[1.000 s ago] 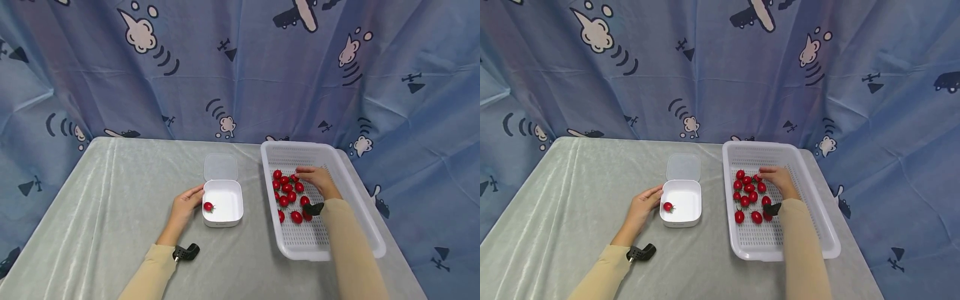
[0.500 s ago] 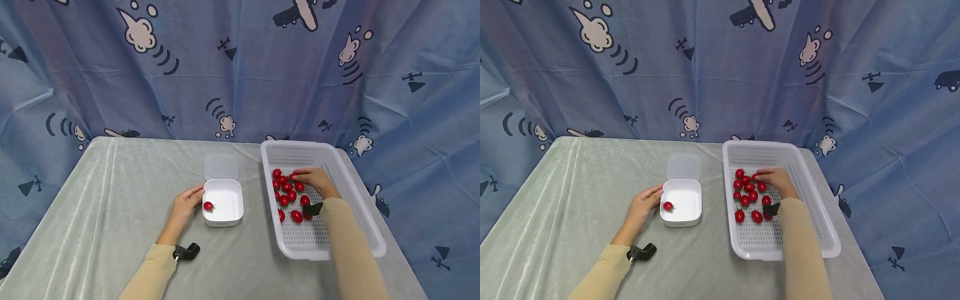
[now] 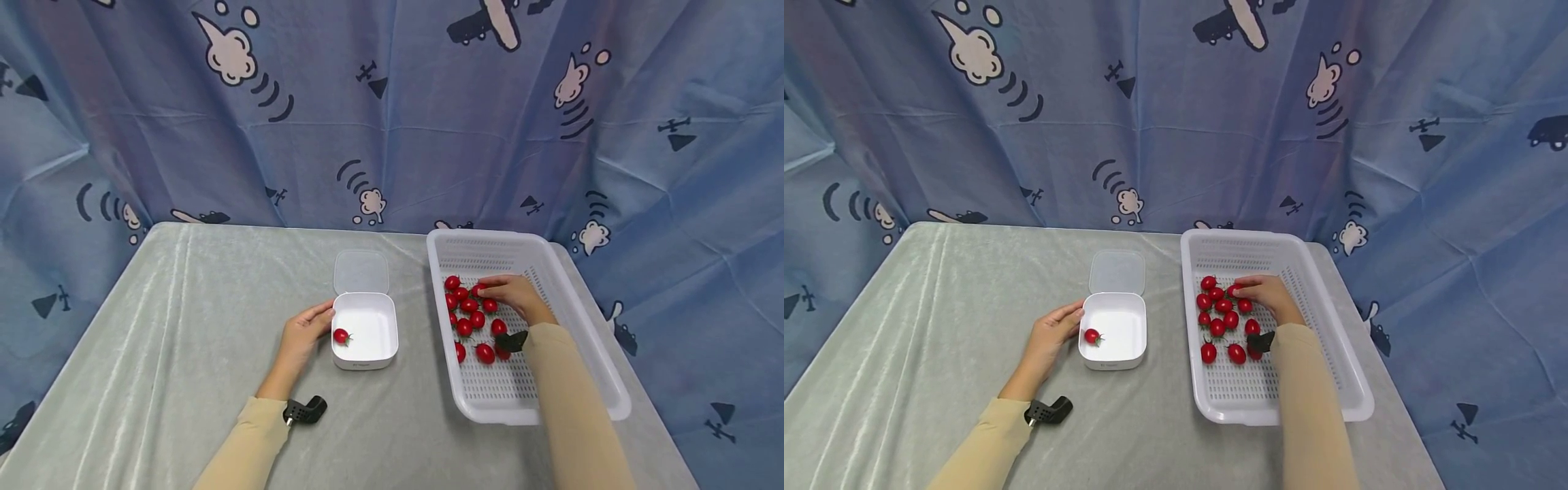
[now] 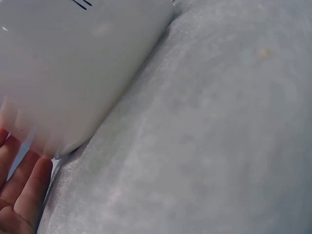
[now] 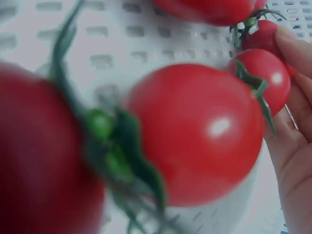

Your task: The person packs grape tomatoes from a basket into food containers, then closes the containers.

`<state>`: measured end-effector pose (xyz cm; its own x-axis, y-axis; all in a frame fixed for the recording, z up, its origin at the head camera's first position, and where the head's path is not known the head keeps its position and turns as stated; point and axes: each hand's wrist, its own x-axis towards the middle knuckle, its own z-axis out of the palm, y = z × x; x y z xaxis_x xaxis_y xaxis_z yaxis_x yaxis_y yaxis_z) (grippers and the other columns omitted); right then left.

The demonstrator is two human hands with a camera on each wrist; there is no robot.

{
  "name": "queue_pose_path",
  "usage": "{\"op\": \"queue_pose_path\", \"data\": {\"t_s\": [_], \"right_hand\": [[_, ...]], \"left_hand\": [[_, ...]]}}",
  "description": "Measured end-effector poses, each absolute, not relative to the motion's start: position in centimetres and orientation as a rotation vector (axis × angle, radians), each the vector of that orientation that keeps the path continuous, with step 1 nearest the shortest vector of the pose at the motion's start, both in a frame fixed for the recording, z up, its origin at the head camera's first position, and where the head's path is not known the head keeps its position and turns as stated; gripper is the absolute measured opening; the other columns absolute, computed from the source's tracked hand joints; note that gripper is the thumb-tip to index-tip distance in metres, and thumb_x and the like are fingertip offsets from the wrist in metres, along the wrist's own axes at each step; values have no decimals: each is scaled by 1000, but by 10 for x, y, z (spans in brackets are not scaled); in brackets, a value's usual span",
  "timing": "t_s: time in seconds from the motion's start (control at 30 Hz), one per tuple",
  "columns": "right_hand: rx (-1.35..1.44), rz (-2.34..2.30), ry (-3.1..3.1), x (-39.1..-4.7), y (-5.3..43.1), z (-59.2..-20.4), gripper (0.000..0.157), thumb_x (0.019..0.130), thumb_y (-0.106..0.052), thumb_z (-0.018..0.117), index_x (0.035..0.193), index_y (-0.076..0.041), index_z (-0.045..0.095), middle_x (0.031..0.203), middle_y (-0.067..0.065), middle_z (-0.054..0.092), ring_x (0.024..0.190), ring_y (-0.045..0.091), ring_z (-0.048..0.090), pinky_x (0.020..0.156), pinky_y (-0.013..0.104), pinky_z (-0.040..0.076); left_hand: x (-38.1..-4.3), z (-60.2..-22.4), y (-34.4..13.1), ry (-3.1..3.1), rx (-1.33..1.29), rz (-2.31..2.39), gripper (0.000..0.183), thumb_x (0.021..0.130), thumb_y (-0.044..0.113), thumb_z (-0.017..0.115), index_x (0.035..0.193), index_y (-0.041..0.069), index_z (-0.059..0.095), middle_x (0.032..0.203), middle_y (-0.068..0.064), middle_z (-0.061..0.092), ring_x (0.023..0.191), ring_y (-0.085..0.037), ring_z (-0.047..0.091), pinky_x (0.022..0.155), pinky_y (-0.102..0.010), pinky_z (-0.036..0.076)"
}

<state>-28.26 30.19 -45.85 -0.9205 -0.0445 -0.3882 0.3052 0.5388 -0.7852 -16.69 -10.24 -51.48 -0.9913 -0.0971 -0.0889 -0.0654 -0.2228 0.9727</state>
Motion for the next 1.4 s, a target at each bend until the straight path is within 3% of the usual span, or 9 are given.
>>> {"op": "queue_pose_path", "data": {"t_s": [0.2,0.47,0.77,1.23,1.4], "right_hand": [[198,-1358,2424,-283,301,-459,51,83,-25,69,127,-3,55,130,19,54,119,33,51,104,46,39],[162,-1341,2436,-284,304,-462,50,83,-27,69,125,-1,57,123,17,60,114,30,55,101,45,42],[189,-1334,2452,-283,305,-460,54,84,-32,68,127,-2,55,128,20,55,118,34,53,102,45,41],[252,-1437,2446,-284,303,-453,53,86,-36,65,127,-4,53,129,19,54,120,31,52,104,42,40],[241,-1506,2490,-286,305,-452,56,83,-42,67,125,-7,57,121,10,61,116,25,56,102,40,42]], "left_hand": [[-167,-514,-103,-1945,203,-2444,37,88,18,65,118,-4,61,112,-17,66,86,-5,66,80,-20,54],[-166,-512,-102,-1945,207,-2443,36,87,18,65,117,-2,62,107,-11,68,87,-6,66,81,-22,54],[-167,-513,-103,-1944,200,-2455,37,87,19,65,117,-3,61,111,-15,67,88,-7,66,82,-22,53],[-167,-515,-102,-1943,209,-2431,39,85,20,68,116,-2,62,103,-5,70,87,-7,67,80,-22,54],[-167,-515,-103,-1941,203,-2435,39,85,22,68,116,-1,63,101,0,71,88,-7,67,80,-22,54]]}}
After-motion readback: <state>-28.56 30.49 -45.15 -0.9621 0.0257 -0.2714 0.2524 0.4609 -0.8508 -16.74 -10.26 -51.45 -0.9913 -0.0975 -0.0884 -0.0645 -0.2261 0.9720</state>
